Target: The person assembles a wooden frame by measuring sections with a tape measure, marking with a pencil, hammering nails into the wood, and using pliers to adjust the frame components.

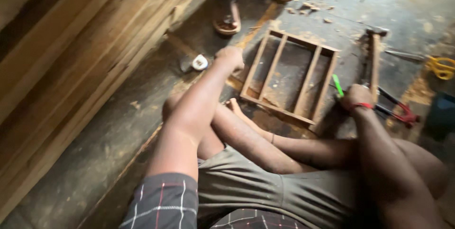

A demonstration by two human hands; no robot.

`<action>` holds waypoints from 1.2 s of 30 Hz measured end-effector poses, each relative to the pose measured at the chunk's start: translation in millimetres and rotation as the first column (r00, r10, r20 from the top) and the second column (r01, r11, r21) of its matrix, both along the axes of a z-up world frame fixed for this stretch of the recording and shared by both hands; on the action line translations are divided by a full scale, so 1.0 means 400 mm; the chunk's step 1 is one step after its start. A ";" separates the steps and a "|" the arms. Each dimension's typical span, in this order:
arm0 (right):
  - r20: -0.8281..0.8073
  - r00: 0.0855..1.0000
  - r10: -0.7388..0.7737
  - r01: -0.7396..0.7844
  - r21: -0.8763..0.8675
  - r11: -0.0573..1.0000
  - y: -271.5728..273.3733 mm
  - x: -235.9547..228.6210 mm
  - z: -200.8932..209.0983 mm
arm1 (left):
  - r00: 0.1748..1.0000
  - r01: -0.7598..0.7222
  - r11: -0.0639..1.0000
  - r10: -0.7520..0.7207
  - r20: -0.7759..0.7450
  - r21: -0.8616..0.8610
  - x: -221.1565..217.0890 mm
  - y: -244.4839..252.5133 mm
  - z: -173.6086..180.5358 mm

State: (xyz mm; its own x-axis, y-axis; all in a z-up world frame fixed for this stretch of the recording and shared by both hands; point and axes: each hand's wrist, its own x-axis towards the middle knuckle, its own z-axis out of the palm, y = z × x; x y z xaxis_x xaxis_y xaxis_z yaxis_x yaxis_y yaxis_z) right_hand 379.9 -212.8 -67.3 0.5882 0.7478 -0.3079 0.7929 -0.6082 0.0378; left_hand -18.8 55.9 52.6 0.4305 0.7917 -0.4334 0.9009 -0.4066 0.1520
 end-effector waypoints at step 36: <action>-0.854 0.134 0.502 0.572 0.481 0.665 0.000 -0.487 0.321 | 0.434 0.569 0.790 -0.524 0.733 0.227 0.093 -0.318 0.164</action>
